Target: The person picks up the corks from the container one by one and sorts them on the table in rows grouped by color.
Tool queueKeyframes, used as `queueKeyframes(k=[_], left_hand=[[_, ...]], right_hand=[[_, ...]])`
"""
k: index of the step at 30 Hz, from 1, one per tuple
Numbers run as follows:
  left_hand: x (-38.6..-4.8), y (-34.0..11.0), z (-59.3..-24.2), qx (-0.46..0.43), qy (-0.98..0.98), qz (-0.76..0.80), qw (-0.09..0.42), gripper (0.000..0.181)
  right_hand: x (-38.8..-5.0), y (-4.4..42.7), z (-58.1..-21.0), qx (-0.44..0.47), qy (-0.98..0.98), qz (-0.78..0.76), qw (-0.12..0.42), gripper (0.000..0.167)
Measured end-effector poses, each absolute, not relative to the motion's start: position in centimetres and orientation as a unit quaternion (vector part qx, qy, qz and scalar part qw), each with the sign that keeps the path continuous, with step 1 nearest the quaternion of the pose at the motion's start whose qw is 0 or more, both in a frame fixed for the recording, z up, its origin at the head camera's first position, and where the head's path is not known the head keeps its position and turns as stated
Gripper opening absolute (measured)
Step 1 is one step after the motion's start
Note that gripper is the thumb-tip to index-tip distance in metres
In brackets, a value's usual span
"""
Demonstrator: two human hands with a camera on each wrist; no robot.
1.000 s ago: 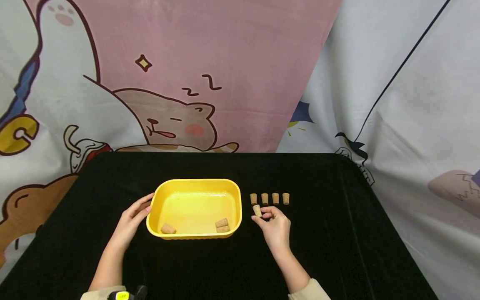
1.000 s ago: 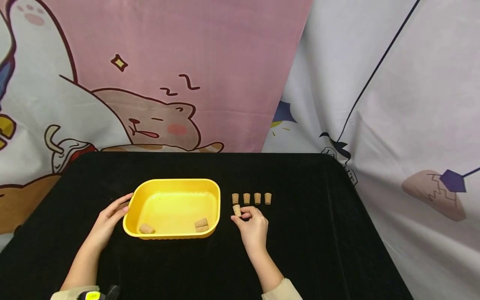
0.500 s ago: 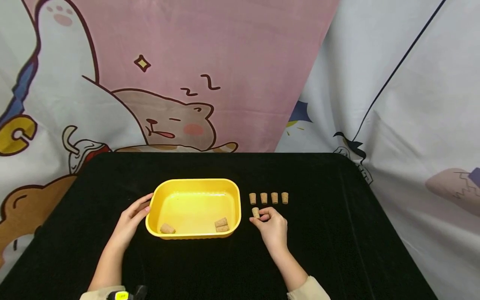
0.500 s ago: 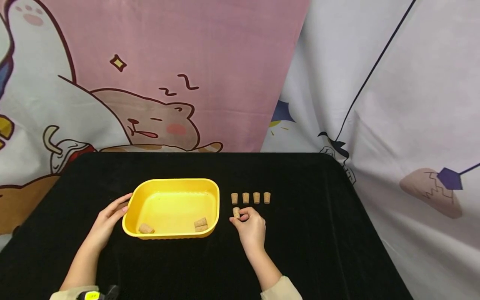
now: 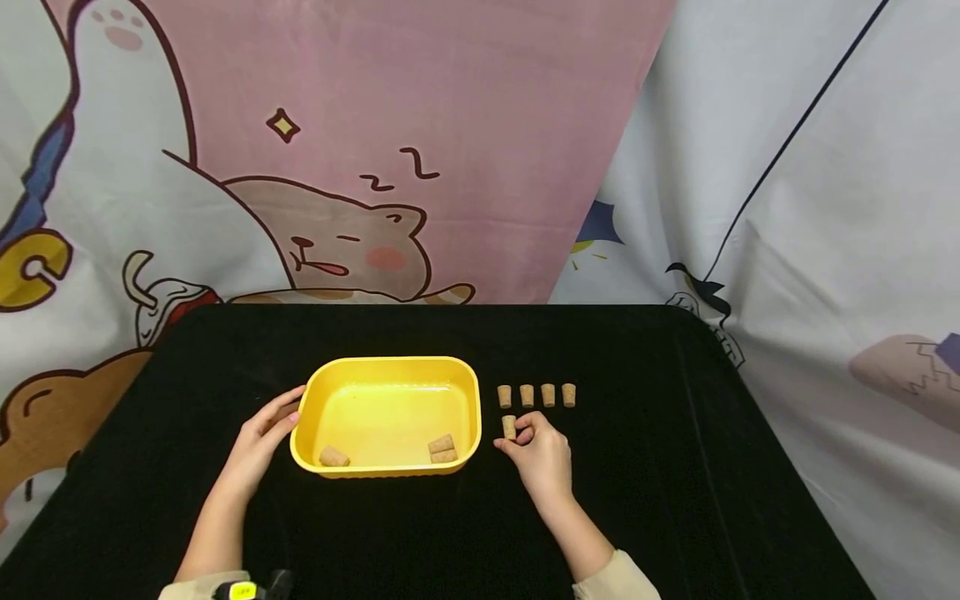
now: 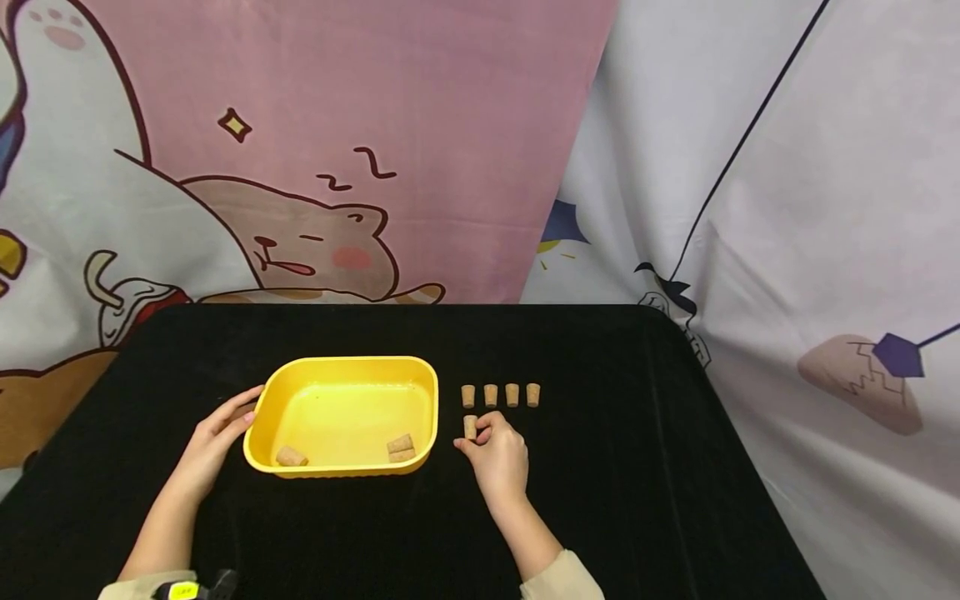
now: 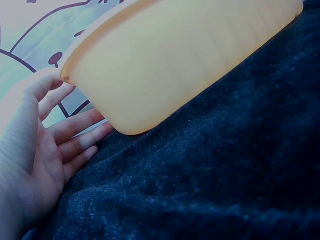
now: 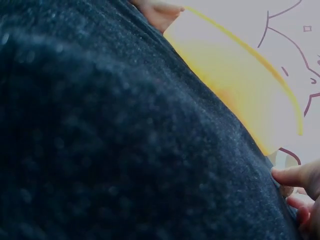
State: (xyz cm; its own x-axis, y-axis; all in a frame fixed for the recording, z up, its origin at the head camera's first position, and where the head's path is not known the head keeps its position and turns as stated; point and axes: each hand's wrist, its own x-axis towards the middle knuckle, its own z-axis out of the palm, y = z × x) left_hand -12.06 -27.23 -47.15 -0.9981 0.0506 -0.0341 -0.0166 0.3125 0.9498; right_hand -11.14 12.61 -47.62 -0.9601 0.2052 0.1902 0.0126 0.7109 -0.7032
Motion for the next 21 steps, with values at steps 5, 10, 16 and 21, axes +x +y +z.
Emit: queueKeyframes(k=[5, 10, 16, 21], left_hand=[[-12.1, -27.2, -47.2, 0.009, 0.807, 0.589, 0.029, 0.054], [-12.1, -27.3, -47.3, 0.012, 0.809, 0.587, 0.027, 0.054], [-12.1, -27.3, -47.3, 0.015, 0.811, 0.584, 0.027, 0.054], [-12.1, -27.3, -47.3, 0.014, 0.813, 0.581, 0.027, 0.054]], right_hand=[[-11.2, 12.8, -47.2, -0.058, -0.92, 0.369, 0.116, 0.036], [-11.1, 12.7, -46.3, -0.04, -0.918, 0.37, 0.135, 0.036], [-10.8, 11.8, -43.5, -0.005, -0.889, 0.426, 0.166, 0.03], [-10.9, 10.4, -41.0, 0.065, -0.867, 0.466, 0.162, 0.024]])
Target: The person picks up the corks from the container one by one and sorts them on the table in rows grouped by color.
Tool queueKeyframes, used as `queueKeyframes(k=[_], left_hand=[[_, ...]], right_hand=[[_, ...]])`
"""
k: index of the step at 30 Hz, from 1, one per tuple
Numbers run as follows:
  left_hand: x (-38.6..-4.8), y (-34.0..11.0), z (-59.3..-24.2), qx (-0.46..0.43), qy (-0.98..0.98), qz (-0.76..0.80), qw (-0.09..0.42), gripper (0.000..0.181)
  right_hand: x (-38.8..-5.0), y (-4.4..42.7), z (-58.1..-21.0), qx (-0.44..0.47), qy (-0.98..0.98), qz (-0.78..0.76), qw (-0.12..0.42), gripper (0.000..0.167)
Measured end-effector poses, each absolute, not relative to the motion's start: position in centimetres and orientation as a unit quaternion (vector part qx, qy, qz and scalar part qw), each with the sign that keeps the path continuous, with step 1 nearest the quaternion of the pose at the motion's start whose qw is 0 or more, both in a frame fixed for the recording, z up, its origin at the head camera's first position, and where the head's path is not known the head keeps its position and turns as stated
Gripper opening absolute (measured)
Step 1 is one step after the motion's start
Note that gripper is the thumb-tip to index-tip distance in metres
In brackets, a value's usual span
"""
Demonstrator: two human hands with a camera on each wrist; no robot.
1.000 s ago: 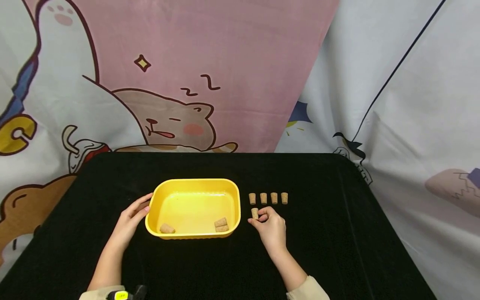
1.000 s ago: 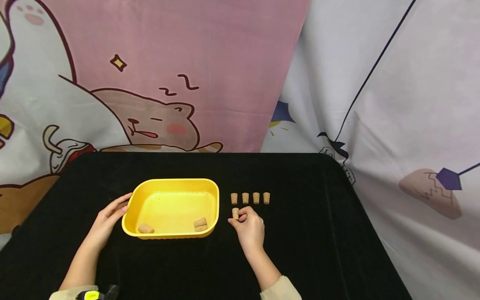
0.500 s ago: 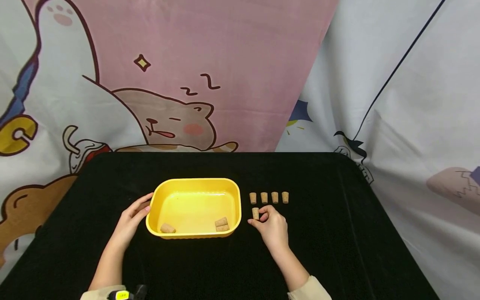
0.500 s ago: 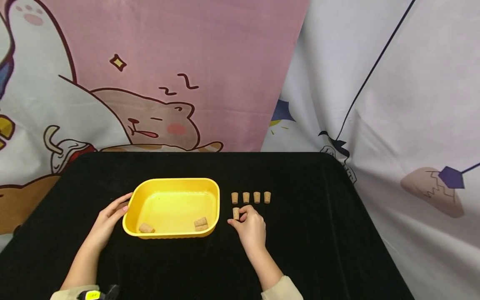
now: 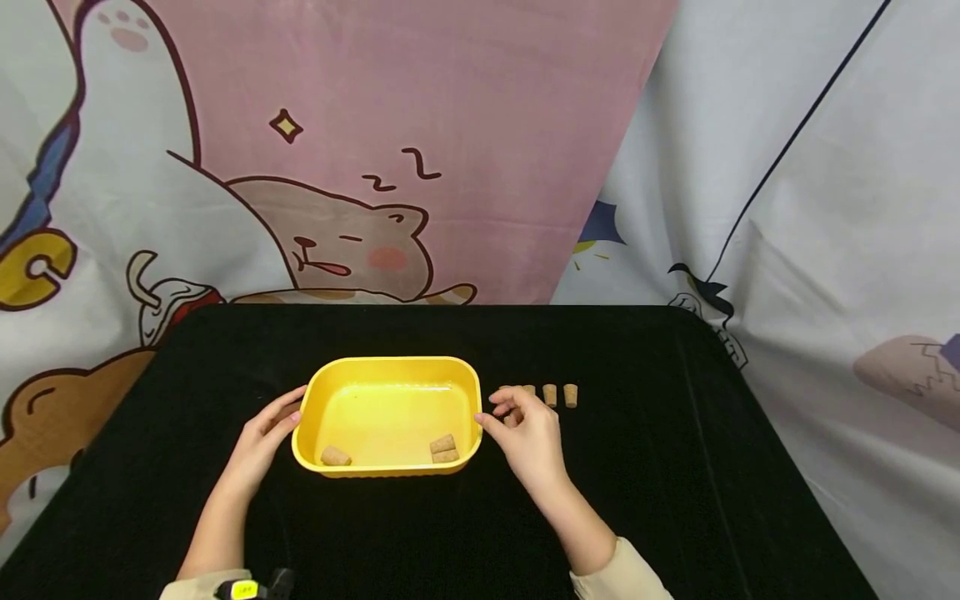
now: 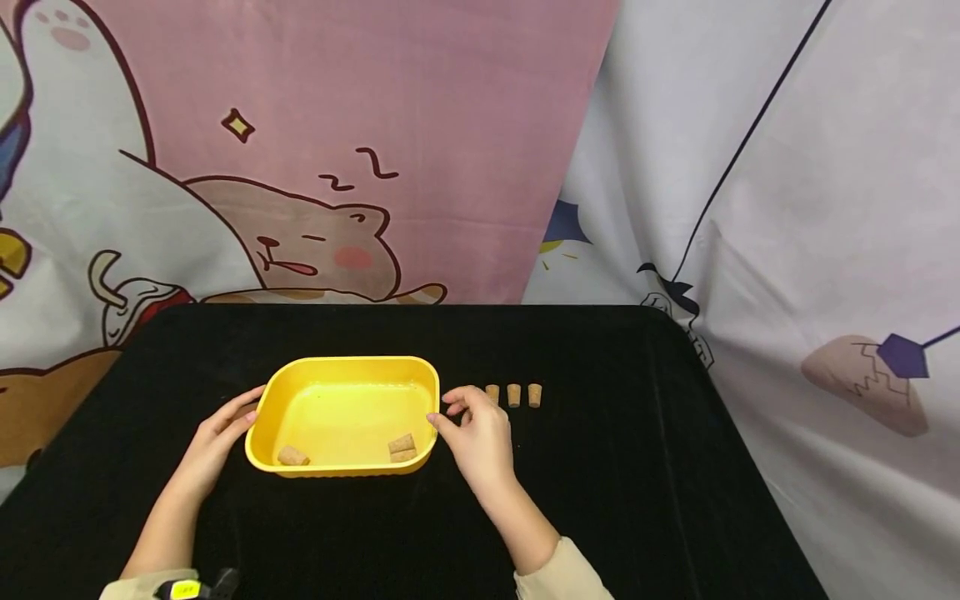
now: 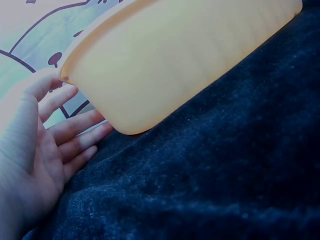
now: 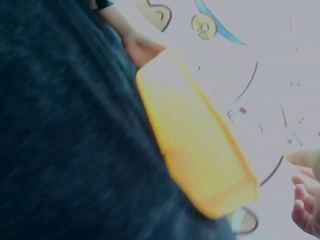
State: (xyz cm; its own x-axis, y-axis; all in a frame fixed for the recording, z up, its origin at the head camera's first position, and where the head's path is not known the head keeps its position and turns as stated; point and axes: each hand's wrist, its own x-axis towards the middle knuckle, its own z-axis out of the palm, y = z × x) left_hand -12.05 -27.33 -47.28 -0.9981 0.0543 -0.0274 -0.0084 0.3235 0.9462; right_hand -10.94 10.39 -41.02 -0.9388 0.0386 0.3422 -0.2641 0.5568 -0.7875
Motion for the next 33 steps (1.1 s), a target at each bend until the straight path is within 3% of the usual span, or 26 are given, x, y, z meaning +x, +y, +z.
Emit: queueKeyframes(k=[6, 16, 24, 33], left_hand=[[-12.1, -27.4, -47.4, 0.02, 0.82, 0.572, 0.019, 0.052], [-12.0, -27.2, -47.4, 0.018, 0.816, 0.578, 0.019, 0.053], [-12.0, -27.3, -47.3, 0.022, 0.819, 0.573, 0.022, 0.052], [-12.2, -27.4, -47.4, 0.021, 0.825, 0.564, 0.021, 0.051]], right_hand=[[-12.0, 8.2, -39.2, 0.173, -0.858, 0.465, 0.131, 0.023], [-14.5, 4.2, -39.6, 0.311, -0.844, 0.437, -0.006, 0.023], [-16.3, 0.4, -40.4, 0.385, -0.81, 0.422, -0.131, 0.029], [-17.3, -2.6, -41.6, 0.404, -0.812, 0.363, -0.215, 0.036]])
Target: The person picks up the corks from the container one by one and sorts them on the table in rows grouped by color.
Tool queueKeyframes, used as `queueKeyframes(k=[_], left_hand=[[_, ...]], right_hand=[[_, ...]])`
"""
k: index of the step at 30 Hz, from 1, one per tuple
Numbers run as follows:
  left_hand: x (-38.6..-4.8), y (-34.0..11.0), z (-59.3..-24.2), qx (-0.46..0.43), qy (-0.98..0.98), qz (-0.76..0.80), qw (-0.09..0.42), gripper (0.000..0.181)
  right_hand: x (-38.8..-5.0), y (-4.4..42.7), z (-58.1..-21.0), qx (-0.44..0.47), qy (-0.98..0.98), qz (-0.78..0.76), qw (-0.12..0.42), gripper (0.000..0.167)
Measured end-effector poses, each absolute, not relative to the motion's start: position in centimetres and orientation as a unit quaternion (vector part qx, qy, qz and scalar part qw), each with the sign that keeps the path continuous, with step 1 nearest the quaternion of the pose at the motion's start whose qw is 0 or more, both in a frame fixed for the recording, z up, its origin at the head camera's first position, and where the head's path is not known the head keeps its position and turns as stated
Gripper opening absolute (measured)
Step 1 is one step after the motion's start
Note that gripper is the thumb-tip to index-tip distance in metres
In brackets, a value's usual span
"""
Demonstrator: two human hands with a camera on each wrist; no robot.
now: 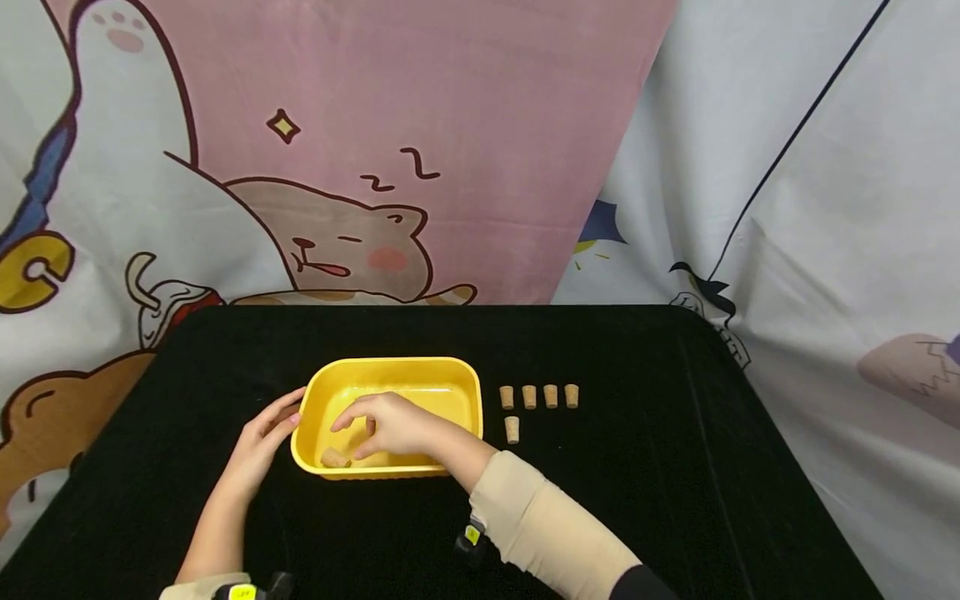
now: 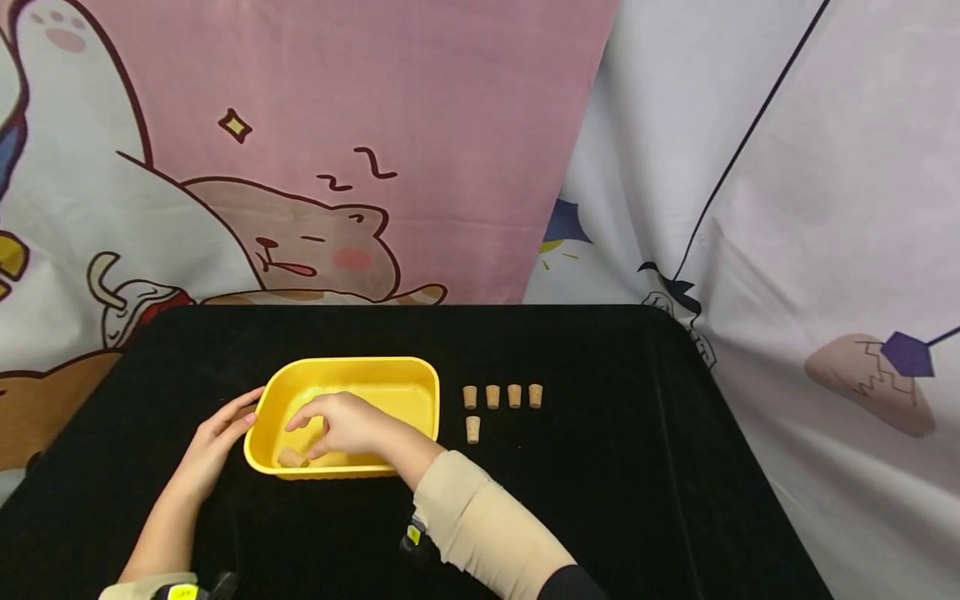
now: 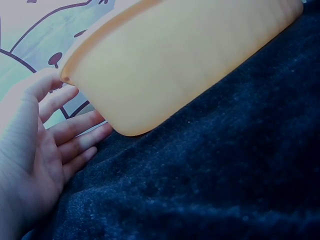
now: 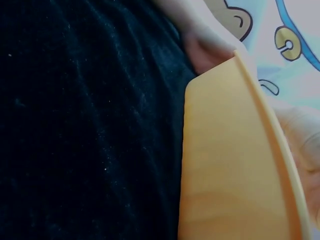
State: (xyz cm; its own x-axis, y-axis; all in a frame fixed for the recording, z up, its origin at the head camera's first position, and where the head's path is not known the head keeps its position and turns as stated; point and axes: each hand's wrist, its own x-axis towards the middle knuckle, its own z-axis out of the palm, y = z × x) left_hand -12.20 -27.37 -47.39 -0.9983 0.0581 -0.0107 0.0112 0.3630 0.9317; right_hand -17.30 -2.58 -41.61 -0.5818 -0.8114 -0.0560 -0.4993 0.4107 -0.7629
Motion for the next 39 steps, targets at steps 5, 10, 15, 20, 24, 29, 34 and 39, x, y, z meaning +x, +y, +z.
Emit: queueKeyframes(k=[5, 10, 15, 20, 24, 29, 34, 39], left_hand=[[-12.1, -27.4, -47.4, 0.022, 0.823, 0.568, 0.023, 0.052], [-12.0, -27.4, -47.6, 0.024, 0.814, 0.579, 0.025, 0.052], [-11.9, -27.4, -47.6, 0.024, 0.814, 0.58, 0.027, 0.053], [-11.9, -27.5, -47.3, 0.02, 0.814, 0.579, 0.026, 0.053], [-11.9, -27.4, -47.2, 0.02, 0.815, 0.579, 0.026, 0.053], [-11.9, -27.4, -47.3, 0.023, 0.818, 0.575, 0.021, 0.052], [-12.1, -27.3, -47.3, 0.024, 0.822, 0.569, 0.017, 0.051], [-12.2, -27.3, -47.2, 0.028, 0.824, 0.565, 0.015, 0.05]], right_hand=[[-17.4, -3.4, -42.3, -0.391, 0.818, -0.341, 0.248, 0.035], [-17.3, -4.1, -43.1, -0.424, 0.813, -0.31, 0.251, 0.037], [-17.3, -4.6, -43.6, -0.462, 0.807, -0.283, 0.235, 0.041], [-17.2, -5.2, -44.0, -0.473, 0.818, -0.253, 0.209, 0.04], [-17.1, -5.7, -44.2, -0.465, 0.831, -0.234, 0.197, 0.037], [-16.9, -5.9, -44.1, -0.455, 0.837, -0.231, 0.198, 0.032], [-16.9, -5.8, -44.0, -0.456, 0.839, -0.228, 0.189, 0.022], [-16.8, -5.5, -43.7, -0.449, 0.841, -0.234, 0.19, 0.017]])
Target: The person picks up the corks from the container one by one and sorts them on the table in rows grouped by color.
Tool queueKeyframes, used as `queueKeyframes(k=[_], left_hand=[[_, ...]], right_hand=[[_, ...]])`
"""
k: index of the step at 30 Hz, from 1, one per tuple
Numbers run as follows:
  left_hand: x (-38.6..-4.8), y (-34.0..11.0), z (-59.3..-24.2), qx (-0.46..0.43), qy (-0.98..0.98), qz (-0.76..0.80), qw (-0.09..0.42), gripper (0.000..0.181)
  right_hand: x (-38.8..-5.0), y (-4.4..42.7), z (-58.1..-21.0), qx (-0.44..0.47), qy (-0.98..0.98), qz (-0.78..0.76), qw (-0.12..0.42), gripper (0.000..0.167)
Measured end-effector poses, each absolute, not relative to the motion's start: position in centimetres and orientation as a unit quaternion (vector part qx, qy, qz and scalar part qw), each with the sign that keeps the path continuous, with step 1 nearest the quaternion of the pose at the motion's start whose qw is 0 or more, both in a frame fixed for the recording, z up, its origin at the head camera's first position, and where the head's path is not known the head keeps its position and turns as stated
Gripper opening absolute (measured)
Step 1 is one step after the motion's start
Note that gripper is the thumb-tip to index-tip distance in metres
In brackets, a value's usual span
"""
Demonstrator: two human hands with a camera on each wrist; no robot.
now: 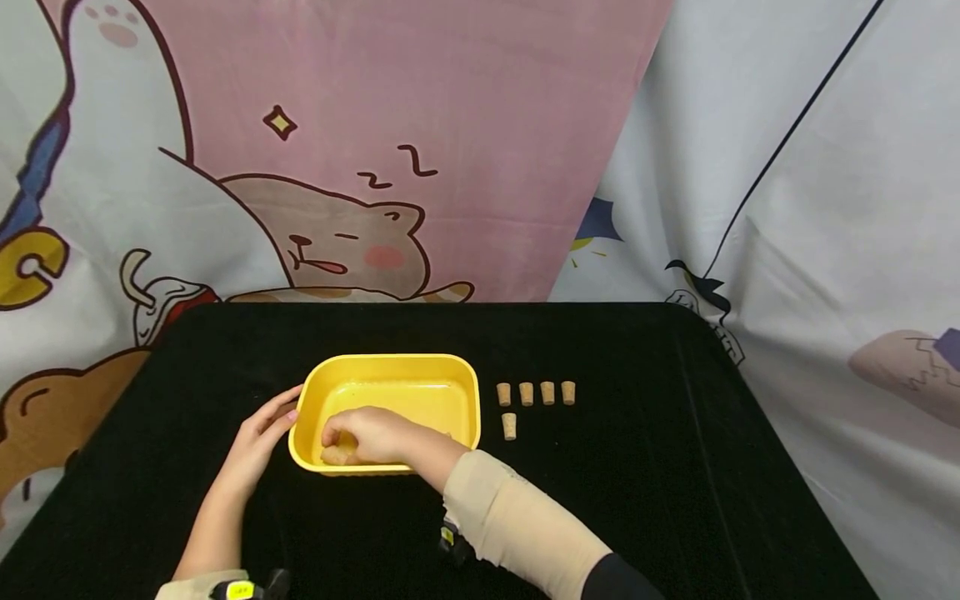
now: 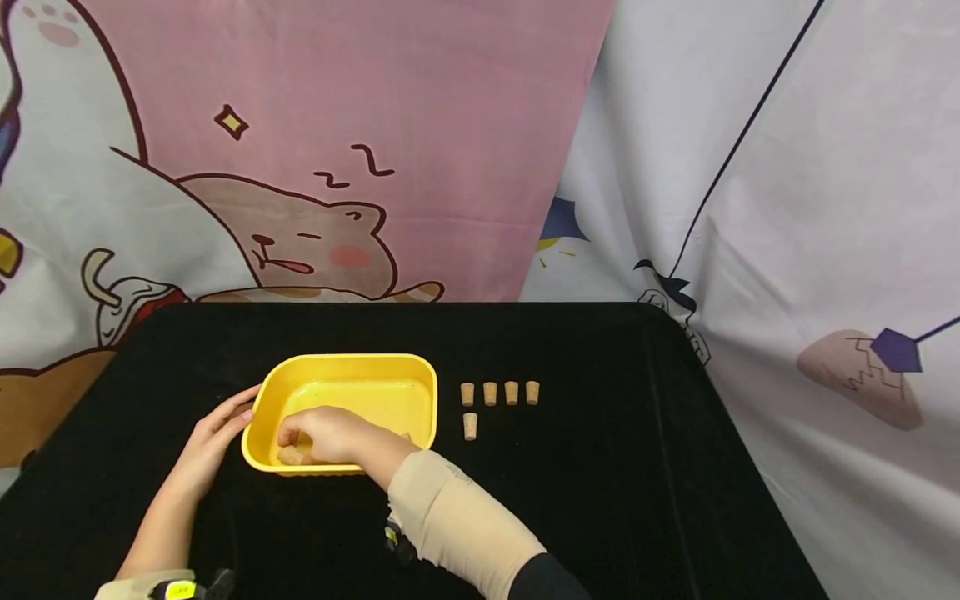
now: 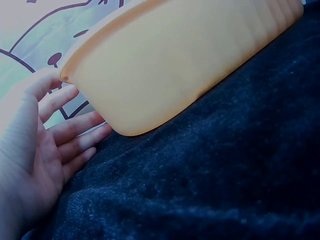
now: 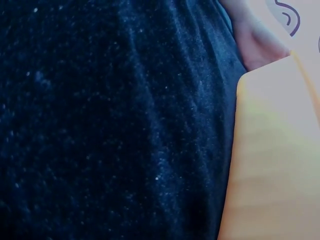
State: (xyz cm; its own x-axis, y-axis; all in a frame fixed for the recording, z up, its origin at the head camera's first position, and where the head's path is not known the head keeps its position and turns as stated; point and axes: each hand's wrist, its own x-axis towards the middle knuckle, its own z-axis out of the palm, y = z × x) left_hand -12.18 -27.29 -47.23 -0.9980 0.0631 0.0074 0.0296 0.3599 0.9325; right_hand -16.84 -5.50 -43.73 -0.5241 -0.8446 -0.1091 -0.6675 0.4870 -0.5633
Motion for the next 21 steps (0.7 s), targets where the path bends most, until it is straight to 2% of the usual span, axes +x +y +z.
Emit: queueKeyframes(k=[13, 21], left_hand=[[-12.4, -27.4, -47.3, 0.029, 0.827, 0.562, 0.014, 0.052], [-12.0, -27.3, -47.1, 0.036, 0.821, 0.569, 0.008, 0.048]], right_hand=[[-17.2, -4.7, -42.7, -0.408, 0.845, -0.284, 0.194, 0.019], [-17.2, -4.0, -41.6, -0.384, 0.848, -0.32, 0.177, 0.032]])
